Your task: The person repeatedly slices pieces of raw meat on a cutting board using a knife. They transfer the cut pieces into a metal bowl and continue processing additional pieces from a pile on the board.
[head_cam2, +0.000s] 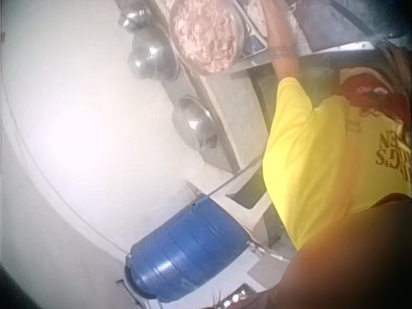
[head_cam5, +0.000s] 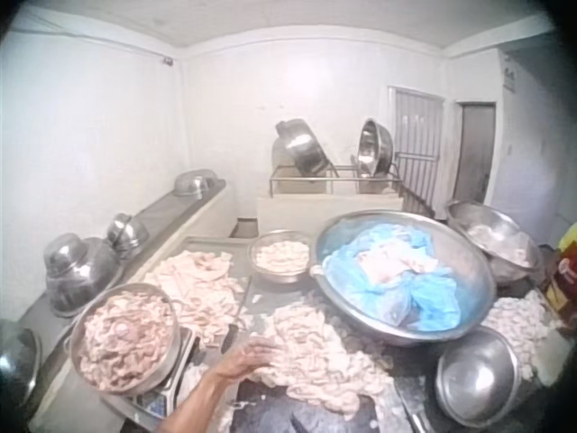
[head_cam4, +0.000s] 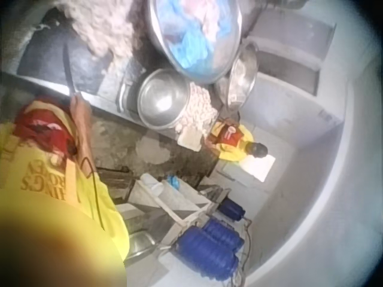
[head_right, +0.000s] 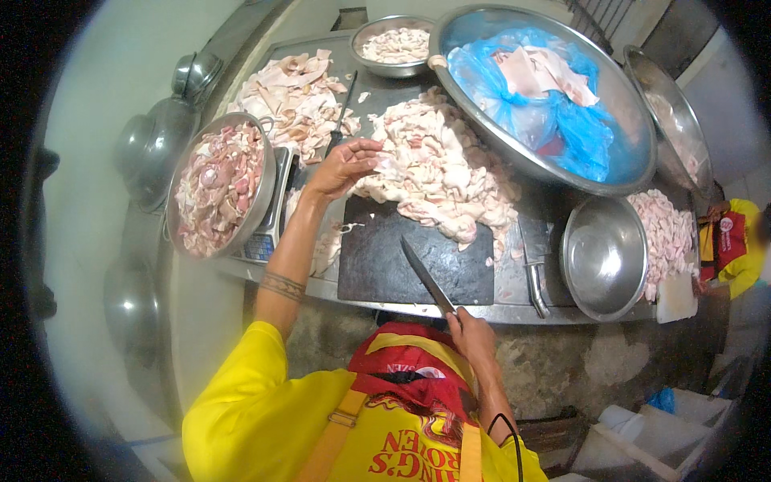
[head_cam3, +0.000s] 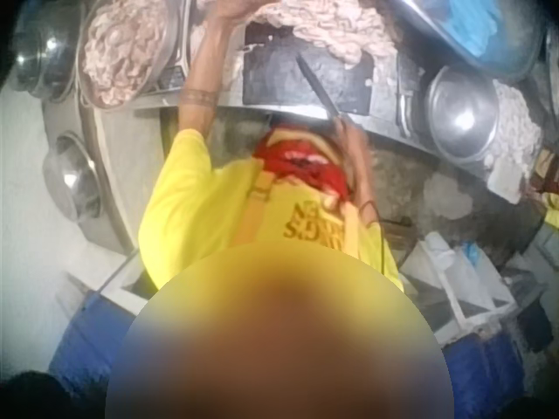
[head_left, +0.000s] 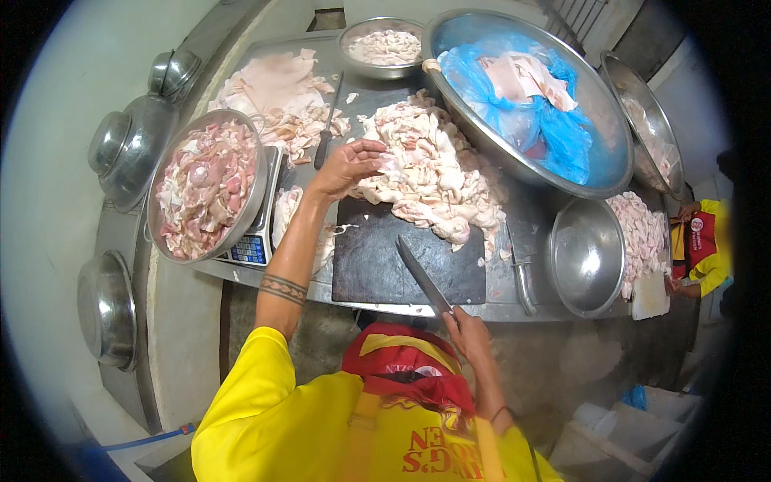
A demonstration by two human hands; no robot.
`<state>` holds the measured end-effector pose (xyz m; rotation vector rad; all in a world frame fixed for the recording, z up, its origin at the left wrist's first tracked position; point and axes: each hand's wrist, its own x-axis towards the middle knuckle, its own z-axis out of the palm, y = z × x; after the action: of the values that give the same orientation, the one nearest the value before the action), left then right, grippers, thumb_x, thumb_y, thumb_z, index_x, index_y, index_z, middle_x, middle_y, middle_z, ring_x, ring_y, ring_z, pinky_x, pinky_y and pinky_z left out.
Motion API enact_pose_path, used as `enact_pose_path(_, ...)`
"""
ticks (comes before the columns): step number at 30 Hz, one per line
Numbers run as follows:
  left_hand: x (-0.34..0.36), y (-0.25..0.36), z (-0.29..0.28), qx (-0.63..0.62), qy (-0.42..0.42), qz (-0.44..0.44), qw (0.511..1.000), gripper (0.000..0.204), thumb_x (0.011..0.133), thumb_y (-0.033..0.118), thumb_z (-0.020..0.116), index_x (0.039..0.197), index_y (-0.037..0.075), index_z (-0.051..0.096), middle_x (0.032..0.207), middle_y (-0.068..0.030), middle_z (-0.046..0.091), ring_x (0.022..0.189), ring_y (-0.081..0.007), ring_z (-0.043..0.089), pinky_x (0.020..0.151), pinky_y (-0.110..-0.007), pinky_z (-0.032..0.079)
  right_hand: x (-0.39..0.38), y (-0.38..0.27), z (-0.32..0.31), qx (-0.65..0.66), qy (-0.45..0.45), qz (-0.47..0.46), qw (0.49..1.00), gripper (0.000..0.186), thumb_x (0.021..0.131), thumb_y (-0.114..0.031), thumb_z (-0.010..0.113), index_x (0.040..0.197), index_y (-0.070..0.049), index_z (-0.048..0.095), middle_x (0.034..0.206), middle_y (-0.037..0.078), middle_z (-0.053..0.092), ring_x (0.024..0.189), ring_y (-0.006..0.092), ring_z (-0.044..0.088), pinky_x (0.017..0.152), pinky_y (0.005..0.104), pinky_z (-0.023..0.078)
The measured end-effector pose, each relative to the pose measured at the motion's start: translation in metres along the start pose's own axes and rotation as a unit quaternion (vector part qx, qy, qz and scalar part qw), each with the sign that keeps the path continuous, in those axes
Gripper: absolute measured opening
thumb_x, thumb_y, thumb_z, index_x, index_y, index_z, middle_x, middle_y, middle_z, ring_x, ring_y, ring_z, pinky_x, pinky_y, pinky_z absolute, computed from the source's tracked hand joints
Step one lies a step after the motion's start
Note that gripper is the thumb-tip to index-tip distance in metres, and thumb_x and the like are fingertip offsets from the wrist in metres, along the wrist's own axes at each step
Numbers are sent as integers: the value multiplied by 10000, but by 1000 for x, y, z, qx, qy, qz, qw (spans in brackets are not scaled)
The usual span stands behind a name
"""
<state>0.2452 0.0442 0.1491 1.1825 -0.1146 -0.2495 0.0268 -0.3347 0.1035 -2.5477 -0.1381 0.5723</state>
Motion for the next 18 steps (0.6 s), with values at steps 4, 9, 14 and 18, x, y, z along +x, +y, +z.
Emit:
enact_pose_path(4,-14,-29,39,-89,-18,34,995,329,915,-8,709,1225,-10,602,1125,-86,695,1014,-152,686,888,-290,582,0,9,11,17,27,17,999,379,1012,-399,544,1034,-38,658,819,285,680,816,507,658,714,587,500)
enact_pose_path(9,-97,-113,74,170,181,-157,956,202,885,11,718,1079,-28,682,912,-110,751,745,-124,707,667,-283,595,-11,28,14,153,60,75,984,384,1009,-348,567,1071,22,648,836,294,682,849,506,666,707,551,508)
enact_pose_path(14,-160,-158,90,332,293,-165,881,143,875,64,736,965,-47,740,765,-115,754,622,-132,697,585,-283,557,-21,6,6,138,-3,32,990,376,1016,-319,548,1139,34,594,840,302,678,862,511,660,738,560,514)
enact_pose_path(18,-160,-169,93,436,304,-67,844,206,804,172,772,888,-16,762,737,-171,734,634,-216,719,599,-343,550,-20,-33,28,36,1,-64,997,280,1010,-236,523,1148,3,575,810,314,670,785,515,656,714,611,500)
